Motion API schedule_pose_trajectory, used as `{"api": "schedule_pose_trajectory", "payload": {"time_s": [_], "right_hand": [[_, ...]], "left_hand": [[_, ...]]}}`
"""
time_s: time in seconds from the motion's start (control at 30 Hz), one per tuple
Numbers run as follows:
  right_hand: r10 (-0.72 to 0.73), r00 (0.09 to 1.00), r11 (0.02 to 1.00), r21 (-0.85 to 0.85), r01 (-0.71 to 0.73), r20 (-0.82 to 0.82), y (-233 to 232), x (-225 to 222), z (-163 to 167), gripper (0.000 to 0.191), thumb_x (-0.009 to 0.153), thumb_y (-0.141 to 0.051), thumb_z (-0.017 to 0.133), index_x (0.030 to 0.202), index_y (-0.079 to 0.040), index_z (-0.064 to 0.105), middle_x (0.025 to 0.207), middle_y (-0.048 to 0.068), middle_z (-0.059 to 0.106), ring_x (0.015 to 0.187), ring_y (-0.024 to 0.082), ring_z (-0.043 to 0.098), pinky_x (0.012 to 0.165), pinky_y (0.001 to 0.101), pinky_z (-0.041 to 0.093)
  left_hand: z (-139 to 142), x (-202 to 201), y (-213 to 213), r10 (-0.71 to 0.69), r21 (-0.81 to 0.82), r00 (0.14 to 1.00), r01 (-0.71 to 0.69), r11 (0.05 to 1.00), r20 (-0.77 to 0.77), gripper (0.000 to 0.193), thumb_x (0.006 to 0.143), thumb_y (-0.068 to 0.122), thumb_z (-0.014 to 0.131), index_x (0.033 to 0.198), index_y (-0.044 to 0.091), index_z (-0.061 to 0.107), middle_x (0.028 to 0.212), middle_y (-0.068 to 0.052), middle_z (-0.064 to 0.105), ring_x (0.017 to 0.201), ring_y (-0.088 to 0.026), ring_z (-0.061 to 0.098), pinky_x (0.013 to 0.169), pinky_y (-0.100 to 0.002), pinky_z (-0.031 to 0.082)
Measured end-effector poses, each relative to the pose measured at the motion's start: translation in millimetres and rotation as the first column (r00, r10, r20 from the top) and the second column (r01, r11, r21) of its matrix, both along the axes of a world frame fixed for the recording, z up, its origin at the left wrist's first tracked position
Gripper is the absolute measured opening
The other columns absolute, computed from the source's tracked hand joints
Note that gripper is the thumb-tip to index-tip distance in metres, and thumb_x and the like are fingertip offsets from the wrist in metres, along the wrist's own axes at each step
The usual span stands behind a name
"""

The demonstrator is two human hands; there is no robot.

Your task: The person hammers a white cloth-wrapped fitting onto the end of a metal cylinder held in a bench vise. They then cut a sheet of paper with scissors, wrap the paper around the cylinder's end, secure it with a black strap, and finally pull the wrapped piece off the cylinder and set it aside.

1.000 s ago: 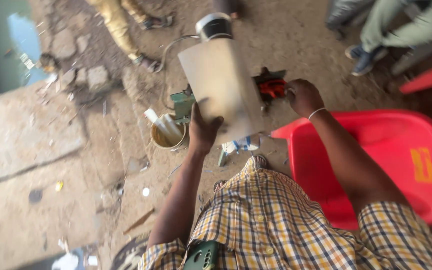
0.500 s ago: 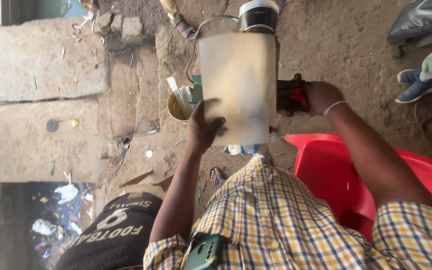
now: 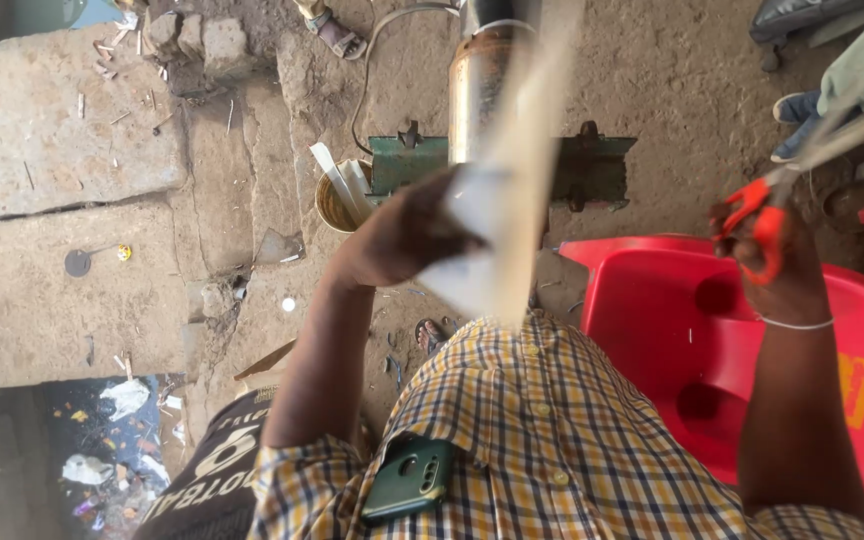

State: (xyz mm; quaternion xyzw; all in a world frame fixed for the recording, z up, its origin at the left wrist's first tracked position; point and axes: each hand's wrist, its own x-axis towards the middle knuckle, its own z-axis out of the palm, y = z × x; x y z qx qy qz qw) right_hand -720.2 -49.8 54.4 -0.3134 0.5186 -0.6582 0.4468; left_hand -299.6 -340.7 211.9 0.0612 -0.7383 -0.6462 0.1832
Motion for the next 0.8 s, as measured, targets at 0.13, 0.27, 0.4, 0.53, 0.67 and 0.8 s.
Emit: {"api": "schedule_pose_trajectory", "payload": {"time_s": [0.13,0.27,0.4,0.53,0.67,0.8], "right_hand": [[-0.025,1.0,0.999,-0.047,0.025,-0.007,-19.1,24.7,22.1,0.063,0.092,-0.013,0.083,0.145,-0.01,0.05,0.139,0.005,0.064,0.128,0.019,0.065,0.103,0.0354,0.057],[-0.022,0.998,0.999,-0.04,0.019,-0.061,-52.9,83.6,40.9,0.055,0.09,-0.01,0.086,0.133,-0.004,0.052,0.128,0.012,0.066,0.12,0.021,0.065,0.101,0.0353,0.056],[-0.025,0.896,0.994,-0.107,-0.026,-0.443,-68.7,150.4,51.6,0.061,0.077,-0.008,0.087,0.126,-0.008,0.05,0.129,0.008,0.063,0.123,0.019,0.062,0.102,0.0322,0.054],[0.116,0.771,0.987,0.16,-0.018,-0.626,-84.1,193.3,47.1,0.056,0.075,-0.007,0.093,0.118,-0.004,0.058,0.109,0.005,0.069,0.101,0.016,0.067,0.089,0.0282,0.056],[0.061,0.91,0.985,0.171,0.01,-0.41,-83.3,185.5,45.0,0.045,0.079,-0.008,0.092,0.111,-0.007,0.061,0.1,-0.001,0.063,0.091,0.01,0.061,0.082,0.0266,0.057],[0.079,0.97,0.959,0.282,-0.01,-0.232,-71.7,145.8,51.7,0.042,0.077,-0.009,0.088,0.109,-0.009,0.061,0.098,-0.004,0.064,0.087,0.007,0.063,0.078,0.0237,0.056]], "left_hand": [[13.8,-27.8,-8.4,0.007,-0.237,0.82,0.157,0.959,0.573,0.076,0.087,0.02,0.077,0.155,0.023,0.042,0.107,-0.012,0.08,0.086,-0.019,0.08,0.088,-0.037,0.063],[-31.8,-55.5,-16.1,-0.104,-0.315,0.787,0.359,0.879,0.608,0.074,0.083,0.02,0.079,0.151,0.027,0.05,0.117,-0.012,0.076,0.101,-0.026,0.076,0.098,-0.041,0.056],[-87.7,-64.4,4.2,-0.199,-0.539,0.963,0.268,0.798,0.184,0.074,0.073,0.019,0.089,0.141,0.017,0.06,0.134,-0.016,0.07,0.118,-0.036,0.067,0.103,-0.046,0.05],[-99.6,-58.7,22.1,-0.029,-0.402,0.992,0.077,0.912,0.124,0.059,0.075,0.024,0.087,0.127,0.011,0.063,0.121,-0.014,0.074,0.112,-0.032,0.073,0.095,-0.041,0.057],[-89.9,-11.9,53.5,0.307,0.009,0.894,-0.327,0.945,0.326,0.065,0.08,0.025,0.084,0.131,0.002,0.049,0.107,-0.012,0.077,0.091,-0.024,0.078,0.077,-0.034,0.062],[-106.3,29.3,96.2,0.279,0.104,0.804,-0.386,0.917,0.524,0.034,0.087,0.029,0.081,0.099,-0.002,0.074,0.08,-0.011,0.078,0.072,-0.016,0.075,0.065,-0.032,0.059]]}}
